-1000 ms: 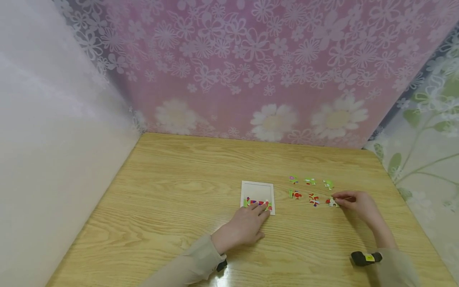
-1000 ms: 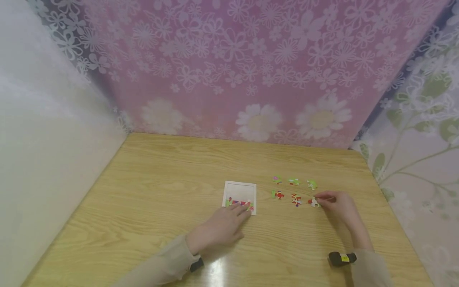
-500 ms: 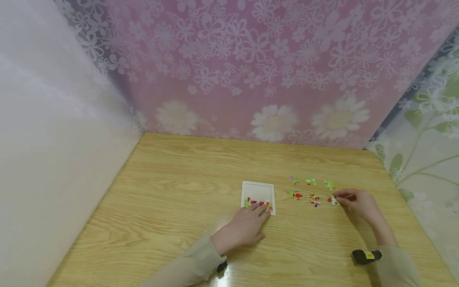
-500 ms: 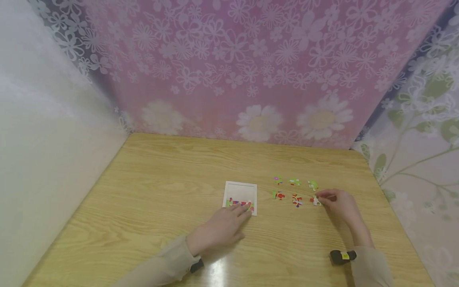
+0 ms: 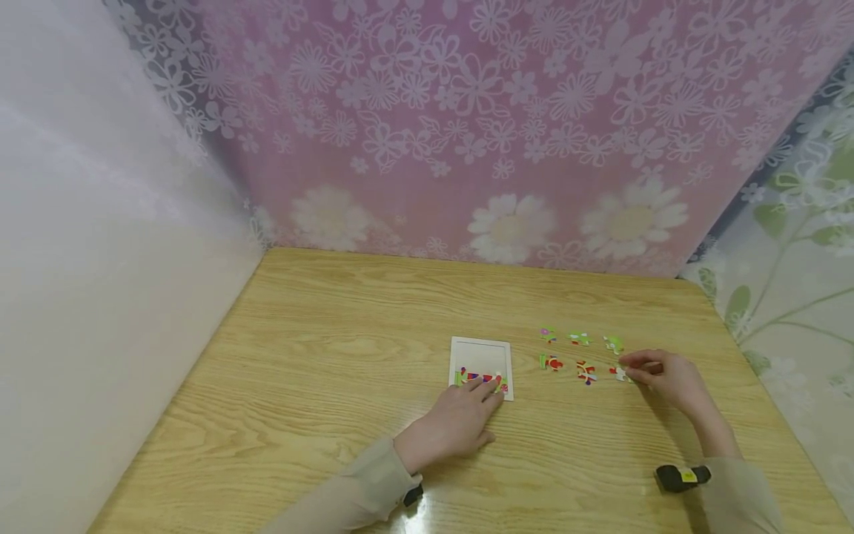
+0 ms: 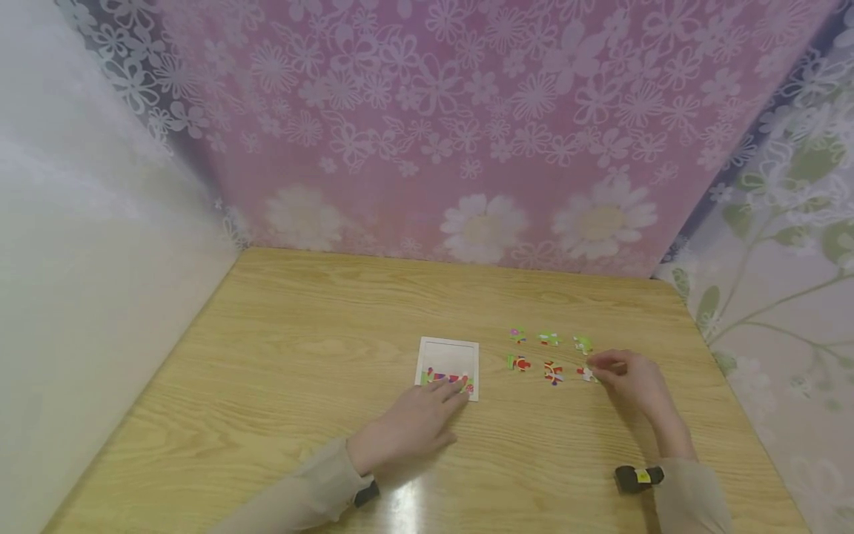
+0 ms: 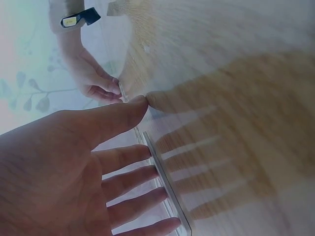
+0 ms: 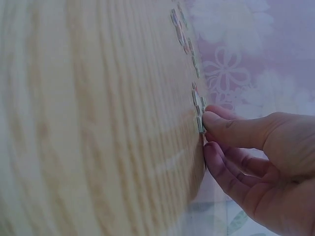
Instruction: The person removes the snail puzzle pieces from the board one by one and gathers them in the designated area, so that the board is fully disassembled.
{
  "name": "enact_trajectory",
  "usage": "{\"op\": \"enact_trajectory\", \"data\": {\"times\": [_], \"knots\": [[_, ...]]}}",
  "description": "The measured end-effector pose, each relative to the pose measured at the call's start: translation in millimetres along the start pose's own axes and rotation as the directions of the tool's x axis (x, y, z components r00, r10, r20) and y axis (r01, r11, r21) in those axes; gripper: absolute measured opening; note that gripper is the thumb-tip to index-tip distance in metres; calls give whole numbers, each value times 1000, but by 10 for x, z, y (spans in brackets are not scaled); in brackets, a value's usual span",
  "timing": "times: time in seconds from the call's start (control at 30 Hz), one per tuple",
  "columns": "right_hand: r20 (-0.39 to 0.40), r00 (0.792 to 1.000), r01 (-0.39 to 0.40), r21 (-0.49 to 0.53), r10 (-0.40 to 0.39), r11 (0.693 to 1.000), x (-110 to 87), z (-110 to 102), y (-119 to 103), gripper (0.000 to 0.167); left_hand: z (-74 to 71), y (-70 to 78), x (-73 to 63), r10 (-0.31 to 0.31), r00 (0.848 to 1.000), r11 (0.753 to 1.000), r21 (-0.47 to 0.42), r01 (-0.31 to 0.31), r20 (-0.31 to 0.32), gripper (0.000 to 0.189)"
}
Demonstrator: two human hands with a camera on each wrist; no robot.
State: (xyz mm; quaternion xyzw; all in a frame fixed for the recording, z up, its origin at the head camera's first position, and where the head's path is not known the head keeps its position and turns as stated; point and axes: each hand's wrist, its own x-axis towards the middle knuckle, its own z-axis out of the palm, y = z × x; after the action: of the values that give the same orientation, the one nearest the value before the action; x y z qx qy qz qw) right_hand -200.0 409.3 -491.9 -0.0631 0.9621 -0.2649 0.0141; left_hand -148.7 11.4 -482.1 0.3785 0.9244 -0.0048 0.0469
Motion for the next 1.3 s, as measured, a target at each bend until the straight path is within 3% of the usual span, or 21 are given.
{"op": "enact_trajectory", "data": {"times": [0.23, 0.67, 1.1, 1.3], "knots": [[5, 1000, 8, -4, -8, 1000, -4, -7, 5, 20, -7, 6, 4, -7, 1000, 1000, 1, 7, 12, 66], [-82, 995, 58, 59, -53, 997, 13, 41, -148, 26, -6, 7, 1, -25, 999, 999, -34, 26, 32, 68], [-19, 989, 146, 127, -145, 981, 175, 162, -765, 26, 57, 22, -63, -4, 1000, 999, -41, 4, -2, 69], [1, 975, 216, 182, -220, 959, 301, 270, -1117, 23, 67, -12, -136, 15, 1000, 998, -55, -16, -17, 67]]}}
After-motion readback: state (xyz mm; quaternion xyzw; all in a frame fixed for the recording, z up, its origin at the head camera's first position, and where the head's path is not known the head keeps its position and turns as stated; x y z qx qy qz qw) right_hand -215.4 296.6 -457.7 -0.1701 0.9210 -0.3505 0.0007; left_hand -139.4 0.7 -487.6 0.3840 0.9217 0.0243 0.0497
